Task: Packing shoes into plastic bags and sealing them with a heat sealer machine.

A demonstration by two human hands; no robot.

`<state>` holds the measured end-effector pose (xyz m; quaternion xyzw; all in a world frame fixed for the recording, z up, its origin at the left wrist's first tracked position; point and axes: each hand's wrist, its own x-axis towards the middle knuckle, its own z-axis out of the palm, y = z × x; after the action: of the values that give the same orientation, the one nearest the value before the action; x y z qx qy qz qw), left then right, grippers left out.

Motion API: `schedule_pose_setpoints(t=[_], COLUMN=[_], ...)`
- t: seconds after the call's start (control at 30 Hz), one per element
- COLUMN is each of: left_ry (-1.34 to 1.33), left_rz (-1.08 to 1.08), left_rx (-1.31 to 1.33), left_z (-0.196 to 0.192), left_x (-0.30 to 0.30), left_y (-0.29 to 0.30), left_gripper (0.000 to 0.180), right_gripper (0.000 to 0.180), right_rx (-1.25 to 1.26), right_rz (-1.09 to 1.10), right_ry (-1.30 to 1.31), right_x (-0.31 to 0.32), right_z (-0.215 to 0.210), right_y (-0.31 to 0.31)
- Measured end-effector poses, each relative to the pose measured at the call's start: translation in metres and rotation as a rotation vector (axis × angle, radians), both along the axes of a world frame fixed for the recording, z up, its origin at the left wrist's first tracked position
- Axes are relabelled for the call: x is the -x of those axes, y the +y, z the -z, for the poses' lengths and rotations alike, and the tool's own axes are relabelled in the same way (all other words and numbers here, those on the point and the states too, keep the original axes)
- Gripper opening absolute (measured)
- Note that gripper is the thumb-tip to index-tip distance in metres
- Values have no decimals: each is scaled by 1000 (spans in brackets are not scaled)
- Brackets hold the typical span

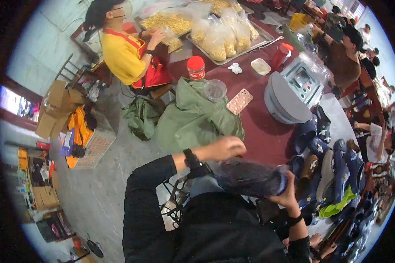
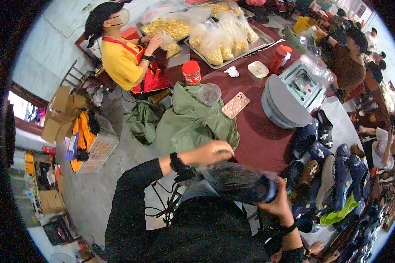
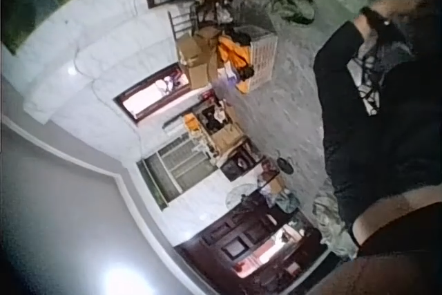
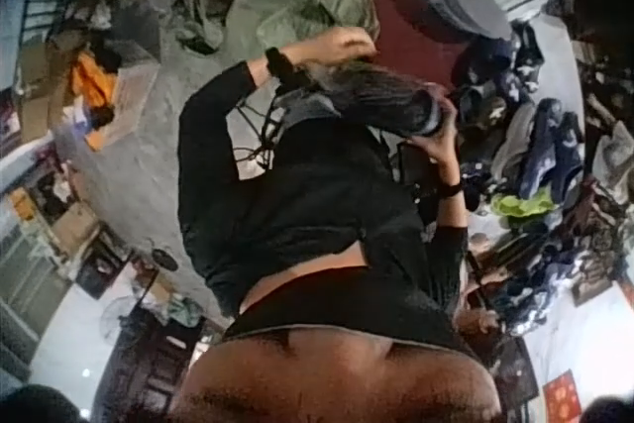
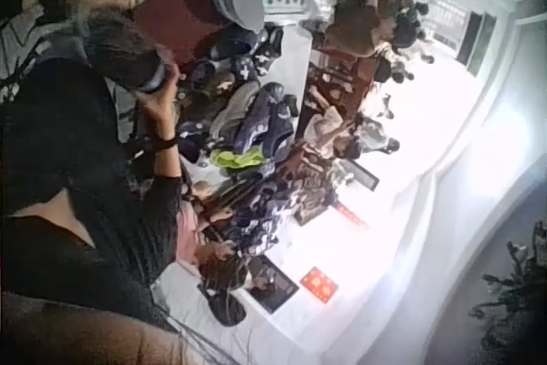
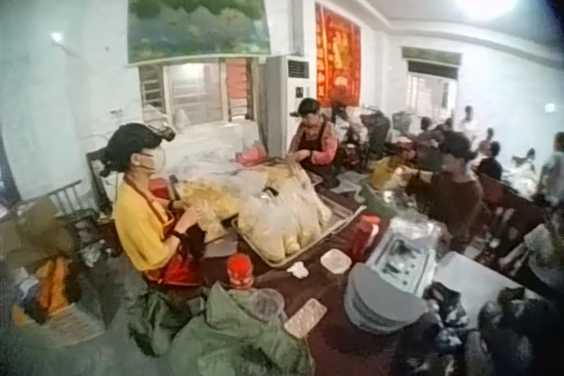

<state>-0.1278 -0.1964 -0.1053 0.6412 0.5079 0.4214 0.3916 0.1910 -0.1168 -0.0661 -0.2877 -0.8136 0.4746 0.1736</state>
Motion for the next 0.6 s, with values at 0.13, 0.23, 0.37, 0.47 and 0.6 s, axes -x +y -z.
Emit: schedule_pose_setpoints(t=[0.13,0.23,0.37,0.47,0.6], left_ry=[925,1473,1214,1612,2009], left_rz=[-125,140,133,-218,523], left_rx=[-2,-170,147,135,194], left_z=[131,168,200,217,137], left_x=[84,119,146,172,179], left_y=[3,20,22,-11,-24], left_gripper=[59,60,72,44,21], right_gripper=[104,104,102,98,94], right_rx=[114,86,99,257,231], right_rz=[349,610,731,839,825], right_ry=[6,-17,41,200,179], right_x=[-21,-23,-22,-14,33], right_z=[-10,-20,-24,-6,6], right_y=[-1,-14,-18,-14,-4])
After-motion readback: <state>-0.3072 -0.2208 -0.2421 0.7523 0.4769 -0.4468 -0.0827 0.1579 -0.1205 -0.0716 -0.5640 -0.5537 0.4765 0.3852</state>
